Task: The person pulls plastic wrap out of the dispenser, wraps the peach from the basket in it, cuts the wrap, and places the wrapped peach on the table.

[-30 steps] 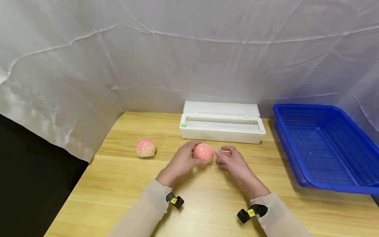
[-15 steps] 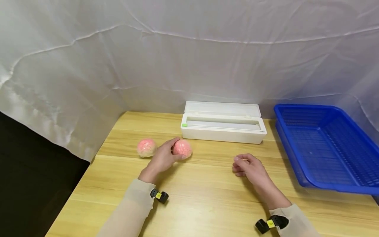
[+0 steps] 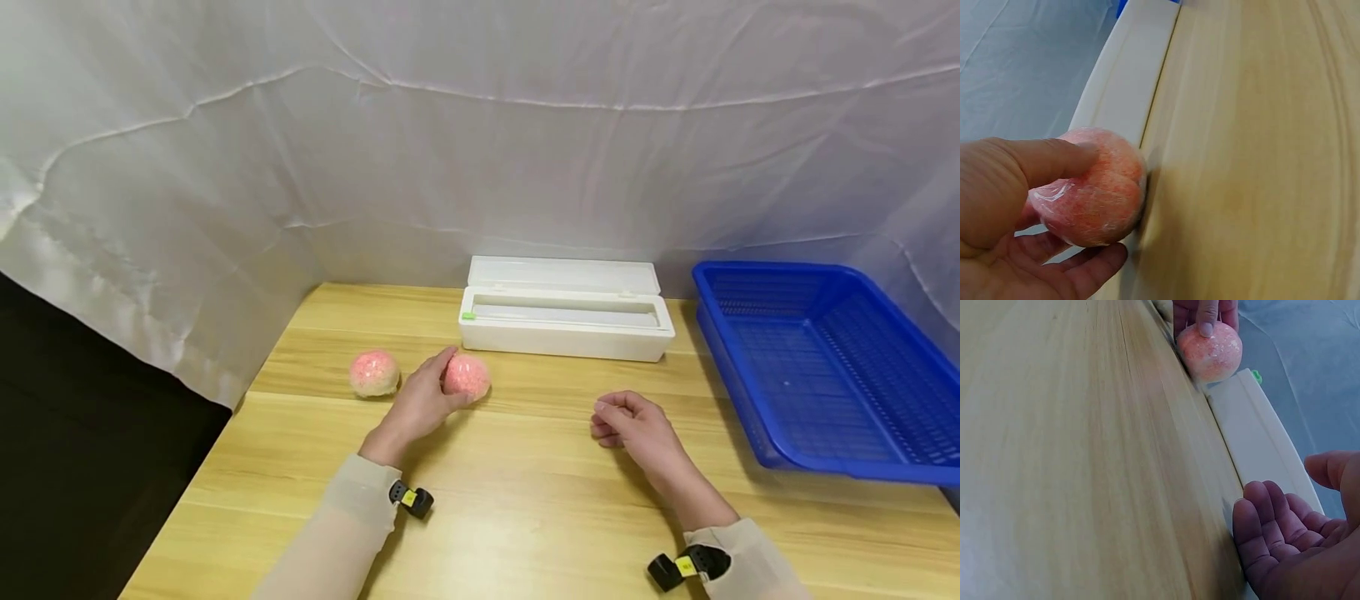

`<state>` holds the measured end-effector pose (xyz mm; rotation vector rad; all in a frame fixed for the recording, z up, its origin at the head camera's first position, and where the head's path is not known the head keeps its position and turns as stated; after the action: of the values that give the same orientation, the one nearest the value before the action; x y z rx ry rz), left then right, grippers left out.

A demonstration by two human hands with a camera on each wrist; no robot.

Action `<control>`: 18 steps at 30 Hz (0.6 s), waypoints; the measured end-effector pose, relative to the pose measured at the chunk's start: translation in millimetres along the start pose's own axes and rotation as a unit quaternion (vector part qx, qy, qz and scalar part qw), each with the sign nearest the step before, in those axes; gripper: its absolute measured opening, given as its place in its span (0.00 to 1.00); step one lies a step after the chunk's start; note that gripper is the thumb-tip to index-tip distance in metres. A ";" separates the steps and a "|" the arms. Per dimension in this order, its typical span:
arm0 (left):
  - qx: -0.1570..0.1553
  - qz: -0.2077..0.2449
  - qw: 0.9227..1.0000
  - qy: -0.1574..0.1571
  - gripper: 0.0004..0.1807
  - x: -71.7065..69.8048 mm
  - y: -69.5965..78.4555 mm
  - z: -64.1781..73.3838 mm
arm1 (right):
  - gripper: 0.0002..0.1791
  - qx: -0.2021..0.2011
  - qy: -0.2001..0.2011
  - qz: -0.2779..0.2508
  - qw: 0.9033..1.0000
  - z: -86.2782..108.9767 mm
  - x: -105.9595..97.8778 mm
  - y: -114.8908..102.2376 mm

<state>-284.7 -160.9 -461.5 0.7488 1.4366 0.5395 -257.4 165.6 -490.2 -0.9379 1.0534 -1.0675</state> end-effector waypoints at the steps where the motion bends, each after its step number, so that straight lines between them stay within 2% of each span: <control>1: 0.000 0.003 1.000 0.002 0.49 0.2 -0.4 -0.1 | 0.23 0.000 -0.001 -0.001 1.000 -0.1 0.1 0.1; 8: 0.010 0.012 1.000 0.004 0.52 1.3 -0.5 -1.0 | 0.21 -0.005 0.001 0.009 1.000 -0.4 -4.1 0.9; 13: -0.002 0.009 1.000 0.003 0.54 1.8 -2.2 5.1 | 0.21 -0.010 0.004 0.027 1.000 2.2 -4.1 4.1; 16: -0.021 -0.008 1.000 0.012 0.54 1.9 -1.3 15.9 | 0.21 -0.012 0.018 0.066 0.998 6.4 -5.8 2.5; 18: -0.035 -0.037 0.999 0.015 0.54 2.1 -0.9 26.8 | 0.21 -0.023 0.034 0.118 0.992 10.6 -8.0 -0.2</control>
<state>-258.1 -163.4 -464.2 0.6313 1.4591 0.5435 -248.3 174.3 -485.9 -0.7965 1.2174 -0.8864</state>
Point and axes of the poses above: each hand's wrist, its own z-axis away from the middle knuckle, its own x-axis out of the palm, y = z × x, the point moved 6 cm from there along -z, towards the middle knuckle, and after that the axes turned 1 degree about x, right-handed, at the moved point
